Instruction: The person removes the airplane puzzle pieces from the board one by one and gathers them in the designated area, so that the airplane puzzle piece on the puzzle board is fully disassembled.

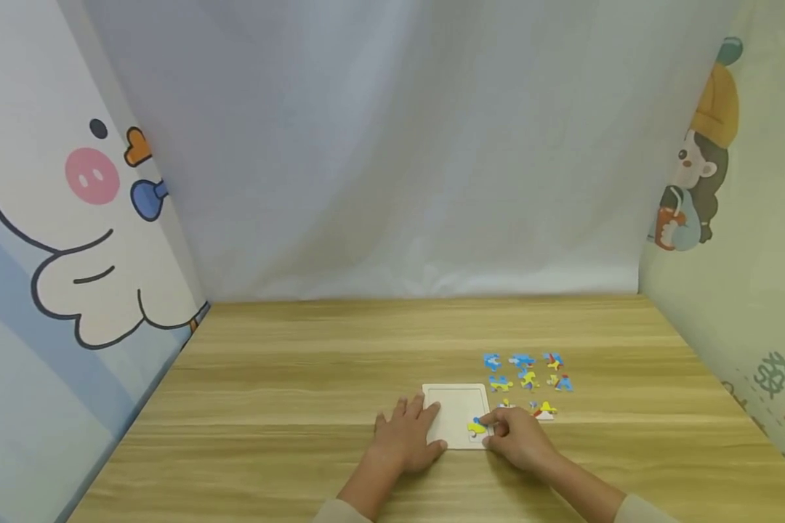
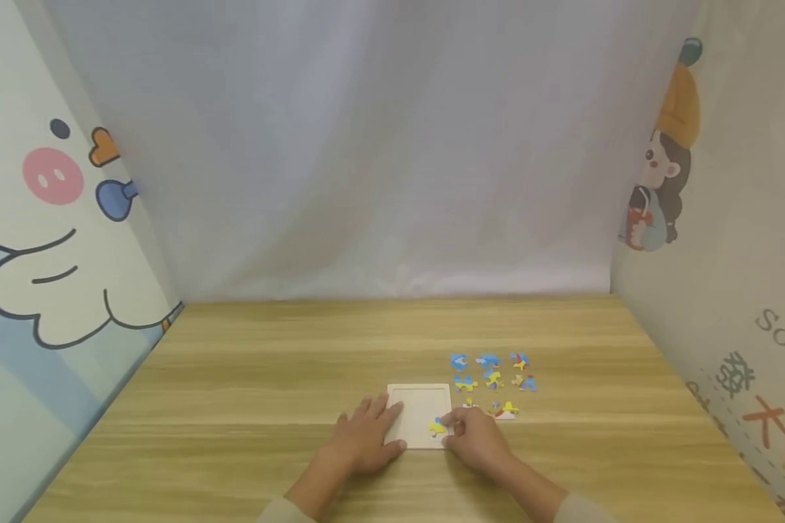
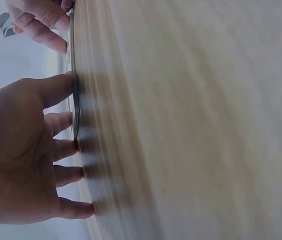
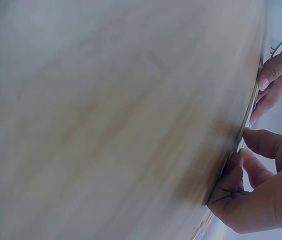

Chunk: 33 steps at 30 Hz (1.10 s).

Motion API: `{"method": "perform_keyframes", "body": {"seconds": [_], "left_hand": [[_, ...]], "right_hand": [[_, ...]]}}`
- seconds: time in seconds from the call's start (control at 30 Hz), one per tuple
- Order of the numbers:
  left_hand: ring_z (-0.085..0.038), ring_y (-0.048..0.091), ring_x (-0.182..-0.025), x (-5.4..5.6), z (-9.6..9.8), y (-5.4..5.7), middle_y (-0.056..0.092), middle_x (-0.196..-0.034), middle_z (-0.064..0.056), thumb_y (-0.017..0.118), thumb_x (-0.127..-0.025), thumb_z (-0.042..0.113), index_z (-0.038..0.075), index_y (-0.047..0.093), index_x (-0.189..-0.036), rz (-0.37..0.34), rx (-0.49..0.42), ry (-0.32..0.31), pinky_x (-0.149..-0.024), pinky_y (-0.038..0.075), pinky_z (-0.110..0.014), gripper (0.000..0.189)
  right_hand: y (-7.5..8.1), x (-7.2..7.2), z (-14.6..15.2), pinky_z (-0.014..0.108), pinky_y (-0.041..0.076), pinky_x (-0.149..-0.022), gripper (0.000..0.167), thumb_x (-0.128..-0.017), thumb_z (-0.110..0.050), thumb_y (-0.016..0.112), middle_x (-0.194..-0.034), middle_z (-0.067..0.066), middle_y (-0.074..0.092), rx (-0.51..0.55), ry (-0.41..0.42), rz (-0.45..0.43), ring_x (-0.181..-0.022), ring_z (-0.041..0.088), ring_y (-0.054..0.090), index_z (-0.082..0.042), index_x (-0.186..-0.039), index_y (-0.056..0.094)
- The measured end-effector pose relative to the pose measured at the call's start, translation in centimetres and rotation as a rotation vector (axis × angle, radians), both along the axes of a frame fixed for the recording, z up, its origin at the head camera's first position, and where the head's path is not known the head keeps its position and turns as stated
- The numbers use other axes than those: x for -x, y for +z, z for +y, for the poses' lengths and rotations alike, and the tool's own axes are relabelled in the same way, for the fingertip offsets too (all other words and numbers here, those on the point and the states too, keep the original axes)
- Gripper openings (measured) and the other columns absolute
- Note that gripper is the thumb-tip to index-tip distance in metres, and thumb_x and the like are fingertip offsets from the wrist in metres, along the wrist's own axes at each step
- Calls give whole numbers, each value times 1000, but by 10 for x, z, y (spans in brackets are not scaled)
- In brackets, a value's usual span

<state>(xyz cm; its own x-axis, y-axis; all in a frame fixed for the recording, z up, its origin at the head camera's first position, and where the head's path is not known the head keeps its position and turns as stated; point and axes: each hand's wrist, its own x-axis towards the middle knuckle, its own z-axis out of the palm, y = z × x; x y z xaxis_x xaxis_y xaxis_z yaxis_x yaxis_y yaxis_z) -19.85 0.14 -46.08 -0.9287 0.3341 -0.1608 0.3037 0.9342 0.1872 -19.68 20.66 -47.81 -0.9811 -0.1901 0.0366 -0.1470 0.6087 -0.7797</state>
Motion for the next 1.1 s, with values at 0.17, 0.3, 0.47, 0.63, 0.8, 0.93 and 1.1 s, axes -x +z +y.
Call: {"method": "perform_keyframes", "body": {"seconds": [0.17, 0.3, 0.47, 0.63, 0.8, 0.93, 1.1], "left_hand": [[-35, 29, -131, -2, 1, -1, 32, -147, -8, 53, -88, 50, 21, 42, -141, 10, 9, -3, -95, 30, -62, 61], [-35, 31, -130, -2, 1, -2, 34, -146, -8, 54, -88, 50, 21, 43, -140, 26, 9, 4, -94, 31, -62, 61], [-35, 32, -130, -1, 1, -3, 35, -145, -8, 56, -87, 49, 21, 44, -139, 28, -6, 6, -93, 31, -62, 60], [-35, 32, -129, -1, 1, -4, 36, -144, -8, 56, -87, 49, 21, 45, -138, 35, -12, 5, -93, 31, -63, 59], [-36, 32, -129, 1, 1, -2, 35, -145, -8, 56, -87, 49, 20, 44, -139, 53, -15, 2, -93, 31, -63, 60], [-36, 32, -130, 3, 1, -2, 35, -145, -8, 55, -87, 48, 20, 44, -139, 55, -14, 1, -93, 31, -63, 60], [-36, 31, -130, 2, 1, -3, 34, -145, -8, 55, -87, 50, 21, 43, -139, 38, 0, 2, -93, 31, -63, 61]], "right_hand": [[0, -1, 0, 25, 37, -51, 24, -69, 4, 74, -65, 0, 47, -24, -25, -9, -59, 14, 43, -2, -91, 67], [0, 0, -1, 26, 39, -52, 25, -69, 3, 74, -66, 1, 49, -18, -35, -24, -60, 15, 45, -4, -91, 66], [1, 1, -2, 27, 39, -51, 26, -67, 5, 75, -64, 2, 49, 8, -51, -46, -58, 15, 46, -4, -89, 63], [3, 1, -4, 29, 41, -58, 23, -66, 7, 71, -68, 0, 50, 3, -82, -12, -63, 15, 47, -7, -82, 61], [5, 5, -6, 28, 43, -61, 22, -65, 11, 65, -69, -2, 53, 42, -107, 14, -66, 14, 50, -8, -75, 58], [6, 9, -2, 25, 44, -57, 19, -67, 11, 64, -69, 0, 53, 133, -67, -30, -66, 15, 50, -4, -78, 59], [9, 11, 8, 23, 44, -57, 17, -72, 7, 62, -74, 4, 54, 269, 33, -127, -69, 17, 50, 3, -87, 58]]}}
